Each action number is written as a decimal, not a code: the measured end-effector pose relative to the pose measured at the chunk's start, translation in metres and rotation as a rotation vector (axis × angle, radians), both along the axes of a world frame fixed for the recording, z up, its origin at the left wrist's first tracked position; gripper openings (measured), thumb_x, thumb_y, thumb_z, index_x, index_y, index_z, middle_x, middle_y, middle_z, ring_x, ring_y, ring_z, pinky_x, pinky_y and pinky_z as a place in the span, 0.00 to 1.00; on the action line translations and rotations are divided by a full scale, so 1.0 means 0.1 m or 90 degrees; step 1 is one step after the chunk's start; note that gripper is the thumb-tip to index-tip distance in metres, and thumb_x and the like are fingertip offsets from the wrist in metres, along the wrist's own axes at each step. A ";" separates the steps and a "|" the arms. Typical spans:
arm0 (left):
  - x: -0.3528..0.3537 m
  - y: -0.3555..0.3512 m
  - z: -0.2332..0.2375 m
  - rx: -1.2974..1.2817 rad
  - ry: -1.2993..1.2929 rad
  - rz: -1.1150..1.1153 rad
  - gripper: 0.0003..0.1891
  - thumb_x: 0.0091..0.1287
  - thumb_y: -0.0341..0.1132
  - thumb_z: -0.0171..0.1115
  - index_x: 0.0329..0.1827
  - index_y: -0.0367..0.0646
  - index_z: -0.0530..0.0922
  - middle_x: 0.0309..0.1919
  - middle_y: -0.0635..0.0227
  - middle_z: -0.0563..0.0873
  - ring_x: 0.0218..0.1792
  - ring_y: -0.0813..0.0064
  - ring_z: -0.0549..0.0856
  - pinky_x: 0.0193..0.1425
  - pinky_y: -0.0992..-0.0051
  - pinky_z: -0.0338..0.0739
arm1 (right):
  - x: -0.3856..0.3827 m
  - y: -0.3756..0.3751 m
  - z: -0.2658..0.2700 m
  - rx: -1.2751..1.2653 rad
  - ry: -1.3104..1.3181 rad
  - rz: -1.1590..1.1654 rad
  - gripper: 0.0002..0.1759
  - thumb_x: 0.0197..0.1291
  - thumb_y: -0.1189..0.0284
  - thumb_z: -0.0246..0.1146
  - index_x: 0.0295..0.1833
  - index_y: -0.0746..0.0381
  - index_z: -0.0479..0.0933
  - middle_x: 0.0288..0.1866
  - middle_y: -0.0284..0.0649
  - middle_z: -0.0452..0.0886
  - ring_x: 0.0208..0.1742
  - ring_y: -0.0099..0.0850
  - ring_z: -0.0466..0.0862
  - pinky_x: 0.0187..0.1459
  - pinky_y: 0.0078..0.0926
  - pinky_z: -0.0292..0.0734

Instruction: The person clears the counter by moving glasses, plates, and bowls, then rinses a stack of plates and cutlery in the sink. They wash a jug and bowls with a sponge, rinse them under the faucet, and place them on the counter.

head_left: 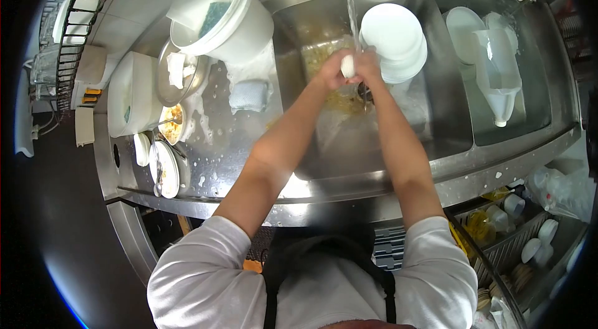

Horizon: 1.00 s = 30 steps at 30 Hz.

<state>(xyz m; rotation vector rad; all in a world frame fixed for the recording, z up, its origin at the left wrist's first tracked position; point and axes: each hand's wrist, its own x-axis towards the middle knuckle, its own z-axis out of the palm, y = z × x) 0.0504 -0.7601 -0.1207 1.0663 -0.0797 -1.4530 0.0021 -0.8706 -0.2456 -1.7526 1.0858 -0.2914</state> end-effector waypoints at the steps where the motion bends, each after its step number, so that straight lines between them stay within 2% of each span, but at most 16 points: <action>1: -0.03 -0.02 -0.03 0.032 0.001 0.030 0.14 0.68 0.45 0.47 0.46 0.45 0.73 0.35 0.65 0.82 0.32 0.69 0.82 0.24 0.67 0.77 | -0.07 -0.01 0.13 -0.083 0.051 0.059 0.20 0.59 0.64 0.54 0.45 0.73 0.72 0.41 0.59 0.78 0.44 0.53 0.79 0.44 0.43 0.75; 3: -0.10 -0.08 -0.11 0.095 0.006 0.091 0.15 0.68 0.45 0.46 0.46 0.44 0.73 0.35 0.65 0.82 0.31 0.68 0.82 0.22 0.67 0.77 | -0.21 -0.01 0.44 -0.116 0.096 0.090 0.21 0.56 0.64 0.56 0.42 0.75 0.73 0.41 0.64 0.78 0.47 0.57 0.78 0.50 0.44 0.72; 5: -0.10 -0.15 -0.13 0.124 -0.027 0.097 0.16 0.68 0.46 0.46 0.46 0.43 0.73 0.34 0.63 0.82 0.31 0.67 0.82 0.22 0.65 0.77 | -0.37 0.08 0.88 -0.021 0.087 0.040 0.18 0.54 0.66 0.57 0.37 0.75 0.76 0.37 0.64 0.79 0.45 0.55 0.79 0.49 0.45 0.72; 8: -0.04 -0.24 -0.24 0.183 -0.109 0.088 0.20 0.66 0.48 0.50 0.50 0.40 0.71 0.35 0.61 0.82 0.32 0.65 0.82 0.23 0.63 0.77 | -0.42 0.19 0.77 -0.091 0.010 -0.073 0.14 0.51 0.70 0.56 0.31 0.73 0.78 0.33 0.63 0.79 0.41 0.56 0.80 0.47 0.44 0.73; 9: -0.03 -0.26 -0.27 0.205 -0.143 0.081 0.22 0.66 0.49 0.52 0.51 0.39 0.70 0.36 0.60 0.82 0.32 0.65 0.82 0.24 0.62 0.78 | -0.41 0.19 0.66 -0.039 0.005 -0.078 0.15 0.52 0.70 0.55 0.34 0.73 0.77 0.34 0.61 0.79 0.39 0.54 0.81 0.45 0.43 0.75; 11: -0.18 -0.31 -0.06 0.270 -0.263 0.127 0.28 0.63 0.50 0.58 0.56 0.37 0.67 0.39 0.59 0.81 0.34 0.65 0.82 0.25 0.62 0.79 | -0.42 0.17 0.42 0.068 -0.004 -0.089 0.16 0.55 0.69 0.54 0.41 0.72 0.77 0.36 0.57 0.81 0.36 0.50 0.82 0.40 0.43 0.78; 12: -0.23 -0.33 0.02 0.301 -0.323 0.149 0.31 0.61 0.50 0.60 0.58 0.36 0.65 0.41 0.58 0.81 0.34 0.66 0.82 0.26 0.62 0.79 | -0.45 0.20 0.55 0.206 -0.104 -0.116 0.17 0.58 0.67 0.54 0.46 0.70 0.74 0.38 0.53 0.80 0.35 0.45 0.83 0.37 0.41 0.79; 14: -0.17 -0.38 -0.11 0.283 -0.550 0.081 0.31 0.59 0.46 0.63 0.56 0.33 0.64 0.44 0.55 0.79 0.37 0.63 0.83 0.29 0.61 0.81 | -0.57 0.31 1.03 0.478 -0.306 -0.168 0.21 0.63 0.64 0.53 0.56 0.65 0.68 0.42 0.45 0.80 0.33 0.35 0.84 0.31 0.38 0.82; 15: -0.14 -0.39 -0.11 0.271 -0.662 0.046 0.31 0.57 0.44 0.65 0.55 0.31 0.64 0.45 0.53 0.78 0.39 0.61 0.83 0.31 0.60 0.81 | -0.59 0.26 1.02 0.554 -0.309 -0.158 0.22 0.64 0.62 0.52 0.58 0.63 0.65 0.42 0.44 0.79 0.33 0.34 0.84 0.29 0.34 0.82; 17: -0.08 -0.42 -0.12 0.256 -0.521 0.060 0.33 0.57 0.45 0.65 0.58 0.33 0.63 0.46 0.52 0.78 0.43 0.59 0.82 0.35 0.58 0.82 | -0.64 0.15 1.01 0.706 -0.315 -0.136 0.25 0.66 0.58 0.51 0.62 0.60 0.60 0.43 0.42 0.78 0.32 0.31 0.83 0.25 0.26 0.81; 18: -0.07 -0.42 -0.05 0.247 -0.452 0.068 0.34 0.57 0.46 0.66 0.59 0.34 0.62 0.46 0.52 0.77 0.45 0.58 0.81 0.37 0.57 0.82 | -0.64 0.16 1.07 0.674 -0.300 -0.124 0.25 0.66 0.56 0.51 0.62 0.59 0.61 0.42 0.41 0.78 0.30 0.30 0.82 0.23 0.24 0.79; 21: -0.04 -0.35 0.14 0.223 -0.289 0.010 0.31 0.61 0.50 0.61 0.62 0.44 0.63 0.50 0.59 0.78 0.42 0.67 0.82 0.35 0.65 0.84 | -0.59 0.19 1.19 0.576 -0.261 -0.114 0.25 0.66 0.54 0.50 0.61 0.59 0.63 0.38 0.39 0.77 0.26 0.27 0.80 0.19 0.21 0.76; 24: 0.11 -0.32 -0.12 0.161 -0.237 0.000 0.26 0.64 0.52 0.55 0.60 0.50 0.65 0.50 0.62 0.78 0.43 0.64 0.82 0.38 0.60 0.83 | -0.51 0.21 1.01 0.450 -0.218 -0.131 0.25 0.67 0.53 0.49 0.61 0.59 0.63 0.36 0.37 0.76 0.22 0.25 0.77 0.17 0.19 0.72; 26: 0.12 -0.30 -0.04 0.168 -0.205 -0.021 0.24 0.65 0.52 0.51 0.60 0.51 0.66 0.51 0.64 0.77 0.45 0.62 0.81 0.41 0.58 0.82 | -0.50 0.16 0.89 0.332 -0.167 -0.101 0.26 0.67 0.52 0.48 0.61 0.58 0.63 0.35 0.36 0.76 0.21 0.24 0.75 0.14 0.17 0.68; 30: 0.06 -0.25 0.25 0.170 -0.172 -0.018 0.22 0.65 0.50 0.46 0.59 0.51 0.67 0.53 0.65 0.76 0.51 0.60 0.79 0.46 0.54 0.80 | -0.51 0.12 1.02 0.422 -0.149 -0.071 0.26 0.67 0.50 0.48 0.62 0.56 0.64 0.38 0.36 0.77 0.22 0.23 0.76 0.13 0.17 0.61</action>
